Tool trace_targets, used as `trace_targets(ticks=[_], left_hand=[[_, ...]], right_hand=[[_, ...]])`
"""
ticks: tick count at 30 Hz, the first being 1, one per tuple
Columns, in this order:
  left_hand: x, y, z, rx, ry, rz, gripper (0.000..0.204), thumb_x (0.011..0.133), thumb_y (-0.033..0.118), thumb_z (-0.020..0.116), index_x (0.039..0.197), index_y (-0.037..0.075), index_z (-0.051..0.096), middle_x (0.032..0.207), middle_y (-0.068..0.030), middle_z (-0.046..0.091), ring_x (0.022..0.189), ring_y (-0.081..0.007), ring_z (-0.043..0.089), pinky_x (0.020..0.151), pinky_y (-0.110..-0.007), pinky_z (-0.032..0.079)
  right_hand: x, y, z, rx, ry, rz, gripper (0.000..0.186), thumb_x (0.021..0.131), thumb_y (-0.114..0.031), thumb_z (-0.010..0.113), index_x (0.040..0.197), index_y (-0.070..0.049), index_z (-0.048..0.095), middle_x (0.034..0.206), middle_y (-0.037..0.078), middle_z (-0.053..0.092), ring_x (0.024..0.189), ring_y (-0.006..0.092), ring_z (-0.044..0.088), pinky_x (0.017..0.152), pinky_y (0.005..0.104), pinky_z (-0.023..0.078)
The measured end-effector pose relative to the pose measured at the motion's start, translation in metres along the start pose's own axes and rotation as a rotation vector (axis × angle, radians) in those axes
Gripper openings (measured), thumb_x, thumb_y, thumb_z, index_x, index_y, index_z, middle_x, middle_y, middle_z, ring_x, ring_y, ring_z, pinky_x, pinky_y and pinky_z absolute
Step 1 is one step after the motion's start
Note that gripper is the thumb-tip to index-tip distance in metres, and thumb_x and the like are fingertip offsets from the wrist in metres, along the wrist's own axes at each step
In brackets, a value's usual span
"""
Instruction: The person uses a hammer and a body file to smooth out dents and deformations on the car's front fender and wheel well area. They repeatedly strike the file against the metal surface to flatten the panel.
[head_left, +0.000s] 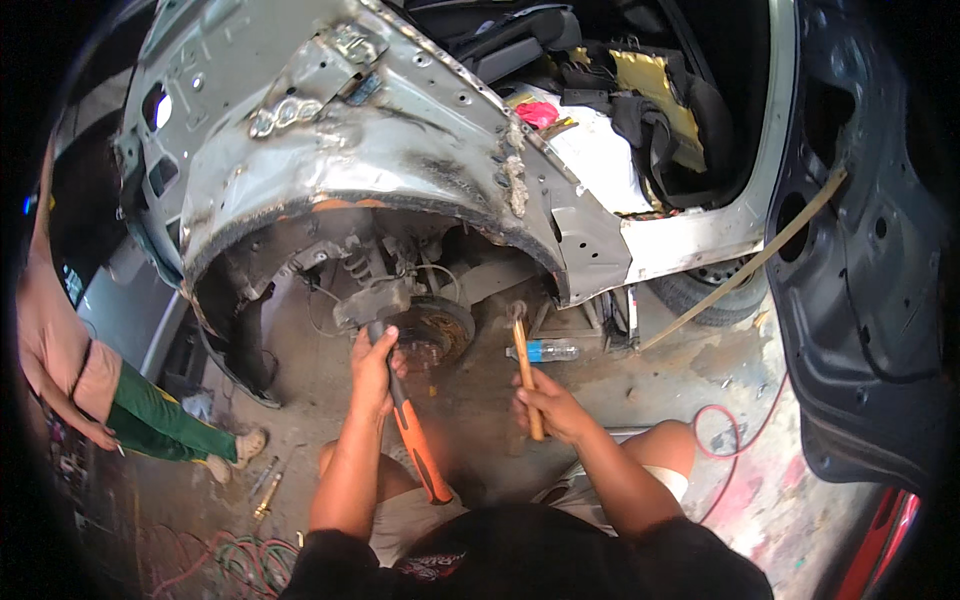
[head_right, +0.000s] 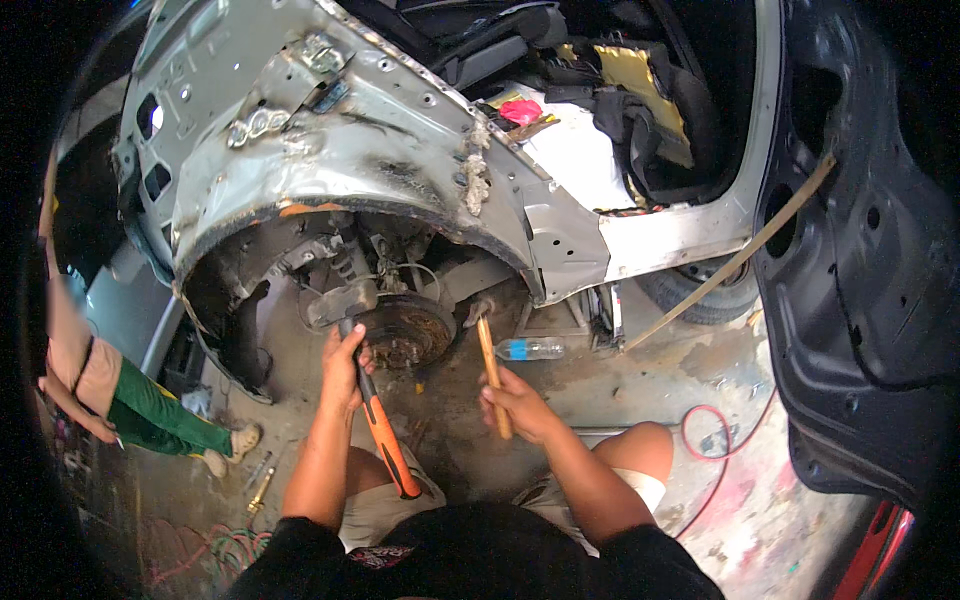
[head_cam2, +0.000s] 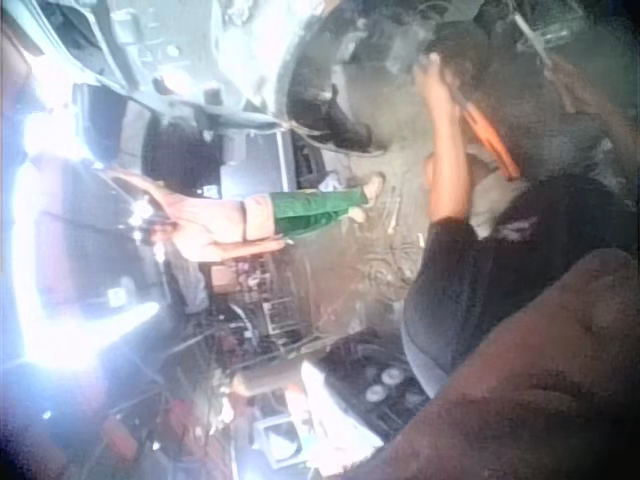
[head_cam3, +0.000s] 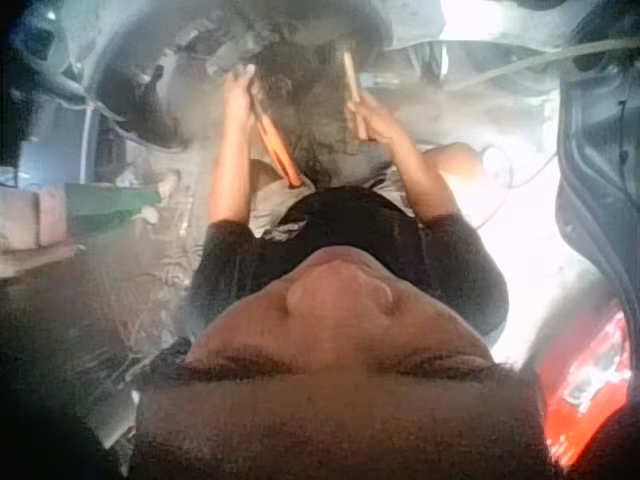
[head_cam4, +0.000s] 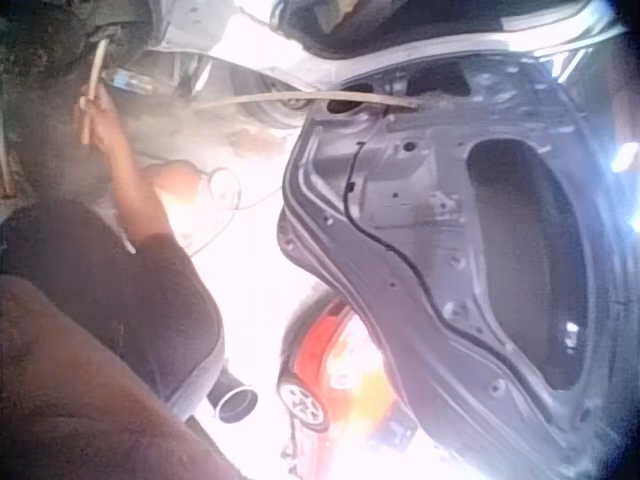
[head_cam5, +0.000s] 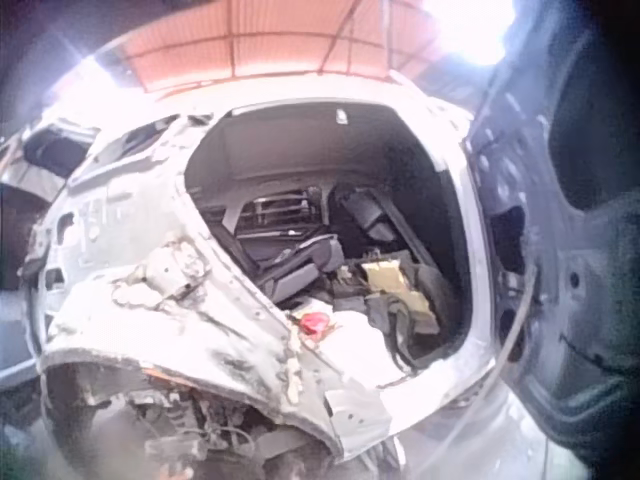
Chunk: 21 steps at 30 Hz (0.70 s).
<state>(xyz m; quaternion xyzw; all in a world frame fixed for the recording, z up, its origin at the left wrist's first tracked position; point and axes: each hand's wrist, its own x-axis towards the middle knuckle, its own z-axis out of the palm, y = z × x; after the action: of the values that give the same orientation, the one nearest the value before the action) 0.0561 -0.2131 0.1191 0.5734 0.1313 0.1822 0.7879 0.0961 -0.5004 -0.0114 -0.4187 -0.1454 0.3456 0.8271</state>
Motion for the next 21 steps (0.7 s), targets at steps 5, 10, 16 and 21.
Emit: trace_targets(ticks=[5, 10, 16, 21], left_hand=[[-0.031, 0.021, -0.016, 0.119, 0.124, 0.164, 0.019, 0.097, 0.015, 0.068, 0.107, 0.009, 0.052, 0.077, 0.0012, 0.05, 0.055, -0.0088, 0.048, 0.047, -0.026, 0.041], [-0.061, 0.055, -0.028, 0.334, 0.189, 0.259, 0.017, 0.096, 0.015, 0.067, 0.104, 0.01, 0.052, 0.072, 0.0009, 0.051, 0.049, -0.0098, 0.047, 0.044, -0.026, 0.04], [-0.073, 0.046, -0.043, 0.28, 0.164, 0.13, 0.02, 0.095, 0.014, 0.071, 0.104, 0.007, 0.054, 0.069, 0.0003, 0.051, 0.049, -0.0113, 0.047, 0.045, -0.028, 0.04], [-0.077, 0.026, -0.061, 0.33, 0.187, 0.106, 0.016, 0.095, 0.012, 0.071, 0.101, 0.008, 0.057, 0.069, 0.0, 0.054, 0.048, -0.0117, 0.047, 0.044, -0.028, 0.039]], right_hand=[[0.098, -0.001, 0.021, 0.334, -0.168, -0.06, 0.014, 0.102, -0.018, 0.063, 0.107, -0.013, 0.051, 0.075, -0.002, 0.051, 0.061, 0.0126, 0.051, 0.06, 0.0317, 0.047], [0.162, -0.006, 0.036, 0.5, -0.167, -0.156, 0.011, 0.098, -0.013, 0.063, 0.1, -0.014, 0.053, 0.07, -0.003, 0.047, 0.057, 0.0114, 0.047, 0.056, 0.0321, 0.044], [0.191, -0.049, 0.02, 0.415, -0.125, -0.189, 0.011, 0.097, -0.014, 0.066, 0.102, -0.014, 0.056, 0.067, -0.004, 0.047, 0.05, 0.0097, 0.043, 0.051, 0.0301, 0.041], [0.19, -0.069, 0.02, 0.223, -0.032, -0.211, 0.011, 0.098, -0.016, 0.068, 0.1, -0.013, 0.058, 0.067, -0.004, 0.047, 0.05, 0.0094, 0.043, 0.049, 0.0287, 0.041]])
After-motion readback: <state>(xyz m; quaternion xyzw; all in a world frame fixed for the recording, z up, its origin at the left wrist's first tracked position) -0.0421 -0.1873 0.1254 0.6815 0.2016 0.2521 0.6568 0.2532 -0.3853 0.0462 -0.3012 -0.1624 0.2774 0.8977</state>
